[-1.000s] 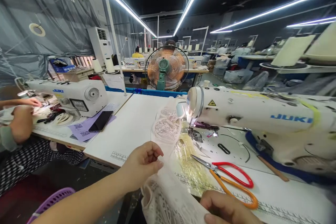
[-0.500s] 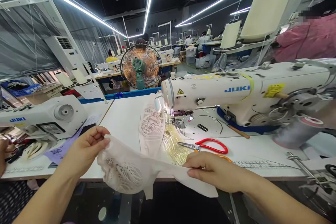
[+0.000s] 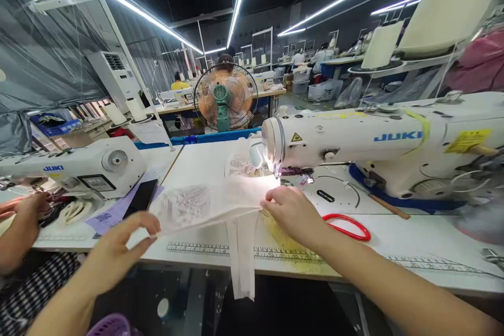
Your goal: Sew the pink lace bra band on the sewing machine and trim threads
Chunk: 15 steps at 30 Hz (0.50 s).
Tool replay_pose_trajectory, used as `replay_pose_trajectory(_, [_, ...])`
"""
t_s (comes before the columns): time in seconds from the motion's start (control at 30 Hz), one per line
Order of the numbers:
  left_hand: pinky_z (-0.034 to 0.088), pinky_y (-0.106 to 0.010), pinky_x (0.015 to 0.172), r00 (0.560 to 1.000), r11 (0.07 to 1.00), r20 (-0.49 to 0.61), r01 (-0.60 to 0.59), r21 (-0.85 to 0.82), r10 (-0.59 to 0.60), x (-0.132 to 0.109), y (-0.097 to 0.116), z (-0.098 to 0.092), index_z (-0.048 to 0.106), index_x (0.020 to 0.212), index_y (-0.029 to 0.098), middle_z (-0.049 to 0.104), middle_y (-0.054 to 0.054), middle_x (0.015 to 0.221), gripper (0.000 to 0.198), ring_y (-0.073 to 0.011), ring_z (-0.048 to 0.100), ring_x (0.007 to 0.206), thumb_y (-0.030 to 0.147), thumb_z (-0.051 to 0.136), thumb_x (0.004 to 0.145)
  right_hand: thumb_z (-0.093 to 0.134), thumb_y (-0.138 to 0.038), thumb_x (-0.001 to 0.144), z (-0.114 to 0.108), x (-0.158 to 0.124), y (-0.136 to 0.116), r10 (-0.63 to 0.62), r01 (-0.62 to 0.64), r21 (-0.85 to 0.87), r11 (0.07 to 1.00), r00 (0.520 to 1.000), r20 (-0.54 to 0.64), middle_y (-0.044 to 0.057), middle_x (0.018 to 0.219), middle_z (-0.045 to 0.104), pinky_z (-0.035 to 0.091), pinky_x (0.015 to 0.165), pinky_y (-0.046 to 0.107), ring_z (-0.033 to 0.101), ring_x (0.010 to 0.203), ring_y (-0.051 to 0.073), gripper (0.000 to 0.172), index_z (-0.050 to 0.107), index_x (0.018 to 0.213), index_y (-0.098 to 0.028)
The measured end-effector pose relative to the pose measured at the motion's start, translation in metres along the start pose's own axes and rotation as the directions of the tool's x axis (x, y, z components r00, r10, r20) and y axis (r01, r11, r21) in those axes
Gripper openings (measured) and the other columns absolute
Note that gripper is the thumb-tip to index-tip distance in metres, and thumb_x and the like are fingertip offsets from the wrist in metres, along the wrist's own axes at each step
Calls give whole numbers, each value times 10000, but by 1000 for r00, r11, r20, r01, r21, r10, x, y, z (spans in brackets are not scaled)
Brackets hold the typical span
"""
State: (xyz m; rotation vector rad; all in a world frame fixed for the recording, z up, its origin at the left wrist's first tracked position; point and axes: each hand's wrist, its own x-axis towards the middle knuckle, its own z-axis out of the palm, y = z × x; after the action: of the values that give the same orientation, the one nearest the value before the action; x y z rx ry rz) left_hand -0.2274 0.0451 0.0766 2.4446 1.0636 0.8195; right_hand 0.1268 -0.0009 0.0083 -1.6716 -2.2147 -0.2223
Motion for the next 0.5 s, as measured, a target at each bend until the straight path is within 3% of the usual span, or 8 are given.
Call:
replay_pose_trajectory(0.1, [505,-257,737,996,998,86,17,53,-21,-46,-32,57,524,758,222,635,-30,856,73,-173,610,818,189,479,806,517,8,761,27,-32,-5,-11,14,-33,999,995,95,105,953,669,429,736,354,586,863,246,279,682,918,-154])
replay_pose_trajectory(0.2, [502,-278,789,999,996,47,-13,84,9,-69,-51,91,511,762,218,639,-45,874,117,-183,608,902,163,433,829,524,-23,781,32,-53,-7,26,-19,-55,998,990,142,120,994,659,468,741,368,599,874,253,250,668,953,-135])
replay_pose_trajectory(0.27, [489,-291,829,998,993,40,-48,105,44,-74,-57,96,516,793,223,634,-46,900,114,-188,588,966,158,435,840,518,-44,795,27,-60,-6,43,-34,-63,997,987,154,125,1004,655,487,741,387,601,892,265,229,665,946,-133])
replay_pose_trajectory(0.37, [475,-287,863,992,989,110,-73,128,59,-74,-58,88,528,828,228,623,-49,970,79,-193,555,1041,178,470,844,505,-69,809,18,-68,-4,45,-37,-51,998,986,158,120,995,656,511,731,397,604,893,265,215,663,937,-142])
replay_pose_trajectory(0.5, [489,-272,788,991,974,125,-79,211,54,-65,-41,74,549,806,230,623,-50,957,45,-199,587,949,222,516,835,447,-133,857,14,-83,2,40,-41,13,999,996,84,146,1042,640,528,732,424,599,924,273,224,647,959,-135])
